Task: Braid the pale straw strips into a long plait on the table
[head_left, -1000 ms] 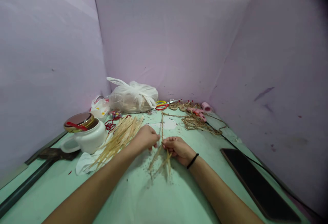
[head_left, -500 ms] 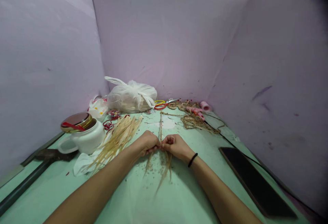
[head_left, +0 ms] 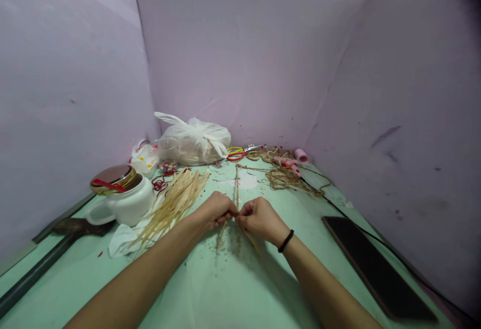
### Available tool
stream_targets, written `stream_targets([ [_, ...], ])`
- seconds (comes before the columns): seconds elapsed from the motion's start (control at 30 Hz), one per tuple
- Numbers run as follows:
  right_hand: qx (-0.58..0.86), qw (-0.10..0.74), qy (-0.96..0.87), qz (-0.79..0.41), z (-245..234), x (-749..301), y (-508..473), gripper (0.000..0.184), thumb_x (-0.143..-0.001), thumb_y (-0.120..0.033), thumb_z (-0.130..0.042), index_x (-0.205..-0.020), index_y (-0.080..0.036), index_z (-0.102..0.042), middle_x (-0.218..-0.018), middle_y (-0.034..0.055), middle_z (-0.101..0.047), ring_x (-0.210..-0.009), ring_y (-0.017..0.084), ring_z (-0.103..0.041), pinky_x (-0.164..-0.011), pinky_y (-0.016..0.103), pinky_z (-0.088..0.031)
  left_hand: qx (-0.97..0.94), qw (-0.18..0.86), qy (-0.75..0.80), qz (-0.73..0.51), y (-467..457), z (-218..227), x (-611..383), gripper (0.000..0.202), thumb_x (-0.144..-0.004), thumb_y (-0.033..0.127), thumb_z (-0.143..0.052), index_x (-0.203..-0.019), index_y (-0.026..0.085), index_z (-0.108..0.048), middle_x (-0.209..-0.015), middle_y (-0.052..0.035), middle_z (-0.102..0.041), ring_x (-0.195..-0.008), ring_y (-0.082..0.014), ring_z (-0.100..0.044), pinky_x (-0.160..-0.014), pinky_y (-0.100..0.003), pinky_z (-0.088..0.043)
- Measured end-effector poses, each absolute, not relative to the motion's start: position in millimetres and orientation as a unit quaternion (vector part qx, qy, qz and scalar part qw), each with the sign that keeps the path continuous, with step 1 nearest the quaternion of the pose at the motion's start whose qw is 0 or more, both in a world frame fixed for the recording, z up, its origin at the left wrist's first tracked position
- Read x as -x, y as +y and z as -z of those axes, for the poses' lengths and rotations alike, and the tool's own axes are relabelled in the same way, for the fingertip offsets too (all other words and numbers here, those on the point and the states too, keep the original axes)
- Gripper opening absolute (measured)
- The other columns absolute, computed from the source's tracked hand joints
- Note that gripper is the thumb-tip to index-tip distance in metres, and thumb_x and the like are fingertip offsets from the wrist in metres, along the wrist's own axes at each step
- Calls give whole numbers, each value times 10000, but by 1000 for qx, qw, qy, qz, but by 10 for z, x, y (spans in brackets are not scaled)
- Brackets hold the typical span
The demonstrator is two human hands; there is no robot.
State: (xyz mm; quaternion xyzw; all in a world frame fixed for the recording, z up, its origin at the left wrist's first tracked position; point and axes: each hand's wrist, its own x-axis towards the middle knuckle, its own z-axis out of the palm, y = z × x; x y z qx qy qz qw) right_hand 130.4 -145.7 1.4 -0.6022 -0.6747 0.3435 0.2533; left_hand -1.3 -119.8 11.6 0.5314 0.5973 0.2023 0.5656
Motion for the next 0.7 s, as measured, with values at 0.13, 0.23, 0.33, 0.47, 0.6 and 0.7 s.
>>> stream_targets([
  [0.13, 572, 277, -635, -440, -80, -1365, -1427, 101, -596, -165, -568, -507, -119, -581, -455, 0, -545, -427, 69, -439, -403, 167, -299, -554, 594, 546, -205, -1124, -62, 85, 141, -483, 178, -544, -454, 161, -408, -347, 68, -338, -280, -26, -202, -309, -189, -83],
  [0.23, 605, 343, -535, -480, -141, -1382, -1402, 83, -646, -168, -562, -578, -121, -569, -507, 6, -568, -428, 63, -456, -379, 154, -303, -552, 620, 521, -200, -1090, -45, 112, 146, -481, 216, -559, -478, 158, -426, -361, 74, -340, -279, -21, -195, -305, -182, -64],
  [0.33, 589, 351, -470, -556, -145, -1328, -1411, 87, -678, -147, -525, -599, -126, -555, -503, 6, -562, -422, 71, -475, -368, 158, -332, -552, 638, 498, -199, -1075, -22, 128, 160, -481, 233, -563, -481, 159, -422, -367, 76, -342, -279, -20, -200, -301, -179, -75],
  [0.47, 557, 330, -450, -615, -66, -1246, -1432, 119, -673, -124, -511, -557, -127, -536, -450, 1, -530, -396, 74, -468, -370, 169, -370, -568, 621, 507, -187, -1079, 7, 128, 145, -498, 234, -557, -486, 159, -434, -353, 78, -330, -275, -25, -204, -306, -180, -88],
  [0.6, 578, 337, -488, -560, 6, -1261, -1405, 147, -626, -104, -538, -483, -121, -507, -409, -30, -469, -329, 32, -326, -313, 155, -273, -592, 577, 536, -174, -1105, -17, 91, 105, -499, 212, -562, -492, 146, -481, -348, 65, -360, -273, -39, -245, -307, -188, -123],
  [0.7, 582, 331, -506, -544, 17, -1295, -1382, 137, -608, -91, -522, -477, -124, -504, -389, -46, -431, -329, 32, -299, -311, 160, -229, -624, 543, 541, -153, -1099, -52, 101, 108, -508, 227, -565, -488, 134, -515, -362, 41, -414, -269, -47, -276, -302, -196, -160],
])
